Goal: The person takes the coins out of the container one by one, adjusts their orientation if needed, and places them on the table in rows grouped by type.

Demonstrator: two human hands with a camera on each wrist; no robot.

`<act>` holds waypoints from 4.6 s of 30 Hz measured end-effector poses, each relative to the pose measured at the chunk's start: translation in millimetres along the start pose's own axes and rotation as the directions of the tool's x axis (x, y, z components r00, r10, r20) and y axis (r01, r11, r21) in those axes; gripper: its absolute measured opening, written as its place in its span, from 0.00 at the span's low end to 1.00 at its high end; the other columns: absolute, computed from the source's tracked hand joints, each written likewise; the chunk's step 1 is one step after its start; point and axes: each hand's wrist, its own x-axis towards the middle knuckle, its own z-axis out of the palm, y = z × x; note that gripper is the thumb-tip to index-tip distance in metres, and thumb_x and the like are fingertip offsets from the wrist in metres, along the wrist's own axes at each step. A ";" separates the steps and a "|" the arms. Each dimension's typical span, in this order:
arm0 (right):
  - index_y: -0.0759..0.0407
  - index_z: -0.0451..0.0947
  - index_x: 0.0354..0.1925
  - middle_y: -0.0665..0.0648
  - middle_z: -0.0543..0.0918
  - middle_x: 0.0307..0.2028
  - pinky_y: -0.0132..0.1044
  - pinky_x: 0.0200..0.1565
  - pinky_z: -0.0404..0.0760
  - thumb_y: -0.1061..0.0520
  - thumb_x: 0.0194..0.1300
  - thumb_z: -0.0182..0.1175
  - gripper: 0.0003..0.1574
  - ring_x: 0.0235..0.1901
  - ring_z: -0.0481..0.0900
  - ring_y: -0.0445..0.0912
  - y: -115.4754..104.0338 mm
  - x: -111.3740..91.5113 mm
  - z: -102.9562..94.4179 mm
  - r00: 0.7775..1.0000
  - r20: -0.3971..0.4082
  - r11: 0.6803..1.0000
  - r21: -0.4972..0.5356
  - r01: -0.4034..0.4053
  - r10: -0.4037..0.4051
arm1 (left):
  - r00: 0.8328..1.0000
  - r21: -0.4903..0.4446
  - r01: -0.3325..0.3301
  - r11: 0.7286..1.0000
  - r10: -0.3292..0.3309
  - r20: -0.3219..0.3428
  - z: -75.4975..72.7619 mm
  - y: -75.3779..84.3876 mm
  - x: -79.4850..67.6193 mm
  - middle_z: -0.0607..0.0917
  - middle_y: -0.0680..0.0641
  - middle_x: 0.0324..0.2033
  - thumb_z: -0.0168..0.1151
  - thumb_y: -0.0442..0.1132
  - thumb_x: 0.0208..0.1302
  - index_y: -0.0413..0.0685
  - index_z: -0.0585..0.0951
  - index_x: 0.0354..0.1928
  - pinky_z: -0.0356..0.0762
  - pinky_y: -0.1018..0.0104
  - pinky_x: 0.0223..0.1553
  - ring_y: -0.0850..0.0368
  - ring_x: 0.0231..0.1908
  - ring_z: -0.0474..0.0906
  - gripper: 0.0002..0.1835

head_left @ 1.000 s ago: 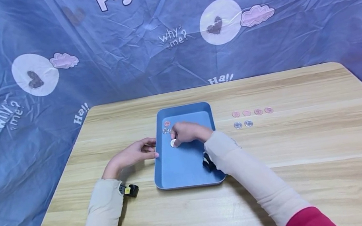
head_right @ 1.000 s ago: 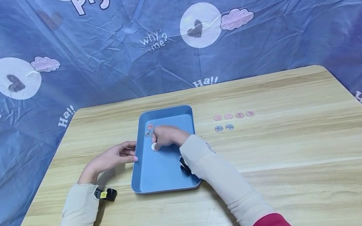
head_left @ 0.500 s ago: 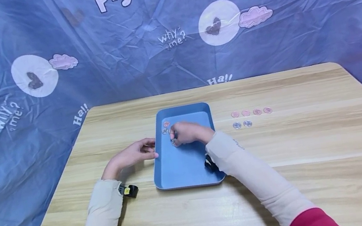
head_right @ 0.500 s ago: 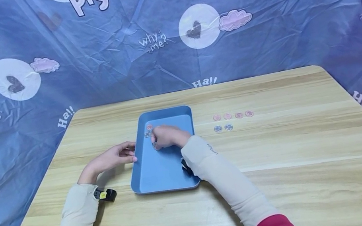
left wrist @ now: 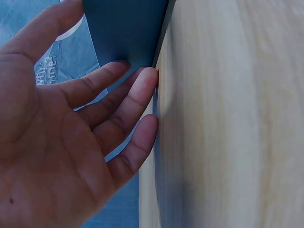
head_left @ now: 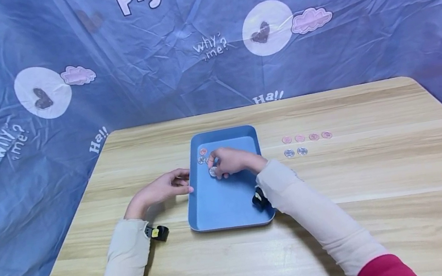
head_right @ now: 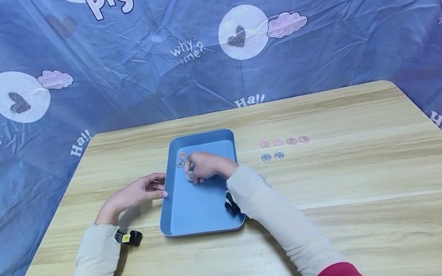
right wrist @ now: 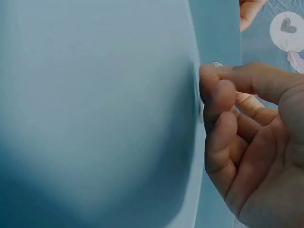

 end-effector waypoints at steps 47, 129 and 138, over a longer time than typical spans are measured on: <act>0.63 0.70 0.49 0.57 0.84 0.29 0.30 0.24 0.72 0.64 0.66 0.53 0.13 0.23 0.73 0.44 -20.9 -78.0 -56.9 0.987 -0.068 0.971 0.184 0.154 -0.144 | 1.000 0.029 0.008 1.000 -0.008 -0.003 1.3 0.2 0.8 0.75 0.36 0.60 0.63 0.48 0.65 0.36 0.61 0.70 0.70 0.49 0.64 0.43 0.59 0.73 0.38; 0.70 0.71 0.48 0.51 0.78 0.23 0.29 0.21 0.71 0.60 0.65 0.59 0.17 0.21 0.72 0.40 154.2 -163.2 -118.8 0.950 -0.199 0.970 0.024 -0.242 0.241 | 1.000 0.015 -0.007 1.000 0.007 0.008 -0.1 -3.5 2.2 0.76 0.36 0.58 0.62 0.47 0.65 0.35 0.60 0.70 0.71 0.50 0.63 0.44 0.58 0.74 0.38; 0.71 0.69 0.49 0.52 0.77 0.24 0.29 0.22 0.72 0.59 0.67 0.57 0.17 0.22 0.72 0.41 150.9 -164.3 -118.2 0.950 -0.187 0.968 0.017 -0.249 0.248 | 1.000 0.026 -0.012 1.000 0.012 0.013 0.2 -2.4 2.4 0.75 0.35 0.59 0.62 0.47 0.66 0.35 0.60 0.70 0.71 0.50 0.63 0.43 0.58 0.73 0.38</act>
